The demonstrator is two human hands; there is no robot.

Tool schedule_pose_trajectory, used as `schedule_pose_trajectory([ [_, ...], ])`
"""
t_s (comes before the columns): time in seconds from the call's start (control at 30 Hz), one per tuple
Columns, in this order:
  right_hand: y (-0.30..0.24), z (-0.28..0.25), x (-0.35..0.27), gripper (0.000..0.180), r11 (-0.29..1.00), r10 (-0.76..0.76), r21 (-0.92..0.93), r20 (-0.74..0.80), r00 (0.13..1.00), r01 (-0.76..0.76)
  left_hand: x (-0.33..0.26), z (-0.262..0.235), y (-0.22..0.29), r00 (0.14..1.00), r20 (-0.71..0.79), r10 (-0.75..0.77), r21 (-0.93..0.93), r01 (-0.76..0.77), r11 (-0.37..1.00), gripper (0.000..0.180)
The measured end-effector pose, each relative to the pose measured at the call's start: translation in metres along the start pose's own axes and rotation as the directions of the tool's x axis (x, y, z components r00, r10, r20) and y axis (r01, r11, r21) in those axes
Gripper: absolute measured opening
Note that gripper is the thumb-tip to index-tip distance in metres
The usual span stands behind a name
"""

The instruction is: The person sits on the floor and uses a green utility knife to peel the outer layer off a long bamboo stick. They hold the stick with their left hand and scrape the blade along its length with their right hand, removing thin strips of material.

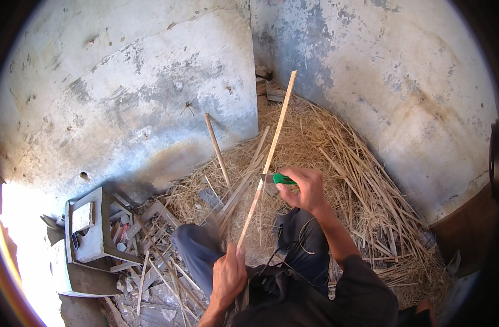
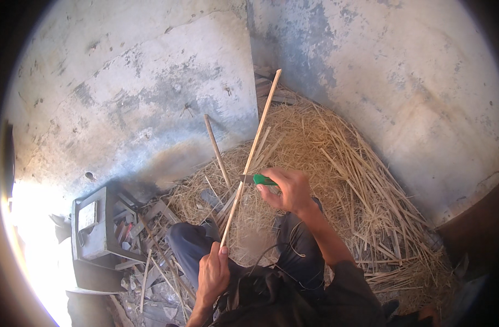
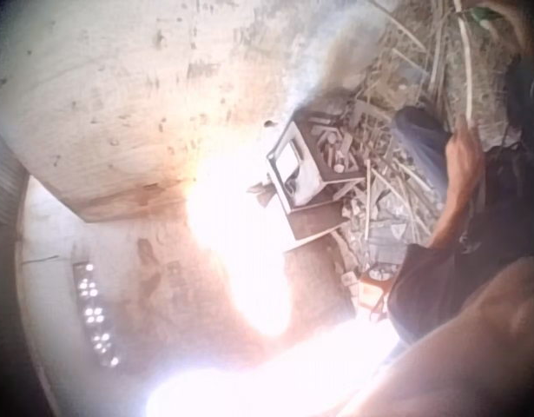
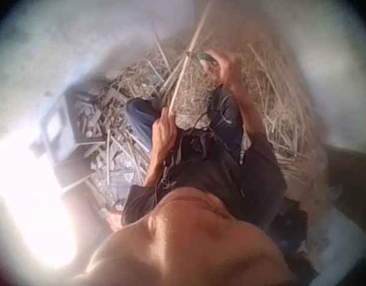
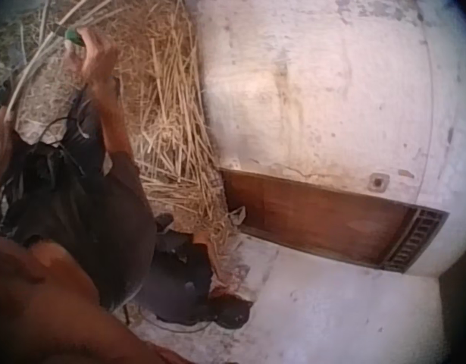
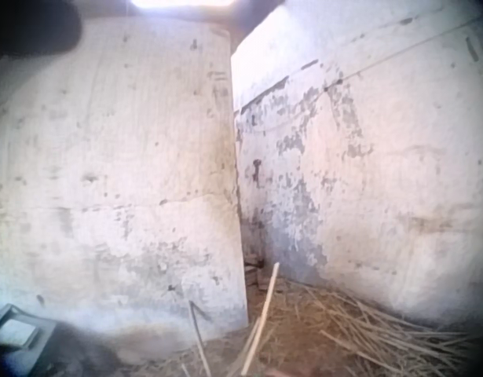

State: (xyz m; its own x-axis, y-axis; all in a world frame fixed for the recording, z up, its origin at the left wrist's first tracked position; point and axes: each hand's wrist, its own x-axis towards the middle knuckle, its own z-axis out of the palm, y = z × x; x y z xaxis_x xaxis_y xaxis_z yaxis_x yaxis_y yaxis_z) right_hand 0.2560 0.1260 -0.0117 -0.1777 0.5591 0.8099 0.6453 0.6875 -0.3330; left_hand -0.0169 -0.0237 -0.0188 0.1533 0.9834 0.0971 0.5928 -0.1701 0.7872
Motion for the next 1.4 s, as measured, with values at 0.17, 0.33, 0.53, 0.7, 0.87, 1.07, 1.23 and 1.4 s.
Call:
schedule_pose_trajectory([
  [0.17,0.038,0.004,0.01,0.033,0.991,0.111,-0.072,-0.04,0.993,-0.114,-0.008,-0.003,-0.001,0.997,0.028,-0.073,0.023,0.072,0.997,0.03],
  [0.33,0.087,-0.004,0.046,0.036,0.973,0.167,-0.152,-0.047,0.985,-0.173,-0.019,-0.005,-0.02,0.998,0.043,-0.038,0.059,0.036,0.998,0.022],
  [0.53,0.13,0.005,0.092,0.04,0.961,0.206,-0.184,-0.018,0.978,-0.205,-0.022,-0.009,-0.029,0.998,0.027,-0.05,0.061,0.048,0.997,0.024],
  [0.7,0.157,0.034,0.109,0.04,0.962,0.137,-0.233,-0.027,0.99,-0.14,-0.015,-0.014,-0.032,0.995,-0.01,-0.1,0.056,0.1,0.993,0.029],
  [0.87,0.196,0.025,0.127,0.048,0.803,0.534,-0.289,-0.038,0.845,-0.521,-0.018,-0.027,-0.053,0.99,-0.07,-0.12,0.079,0.126,0.989,0.03],
  [1.07,0.188,0.021,0.108,0.051,0.809,0.493,-0.391,0.045,0.869,-0.439,-0.003,-0.043,-0.065,0.951,-0.268,-0.156,0.137,0.198,0.971,0.032],
  [1.23,0.124,0.033,0.08,0.047,0.803,0.512,0.217,0.225,0.829,-0.555,0.01,-0.04,-0.059,0.966,-0.101,-0.238,-0.214,0.212,0.954,0.038],
  [1.4,0.022,0.027,0.055,0.043,0.514,0.431,0.556,0.492,0.757,-0.654,0.023,-0.03,-0.041,0.932,0.242,-0.27,-0.484,0.357,0.799,0.056],
])
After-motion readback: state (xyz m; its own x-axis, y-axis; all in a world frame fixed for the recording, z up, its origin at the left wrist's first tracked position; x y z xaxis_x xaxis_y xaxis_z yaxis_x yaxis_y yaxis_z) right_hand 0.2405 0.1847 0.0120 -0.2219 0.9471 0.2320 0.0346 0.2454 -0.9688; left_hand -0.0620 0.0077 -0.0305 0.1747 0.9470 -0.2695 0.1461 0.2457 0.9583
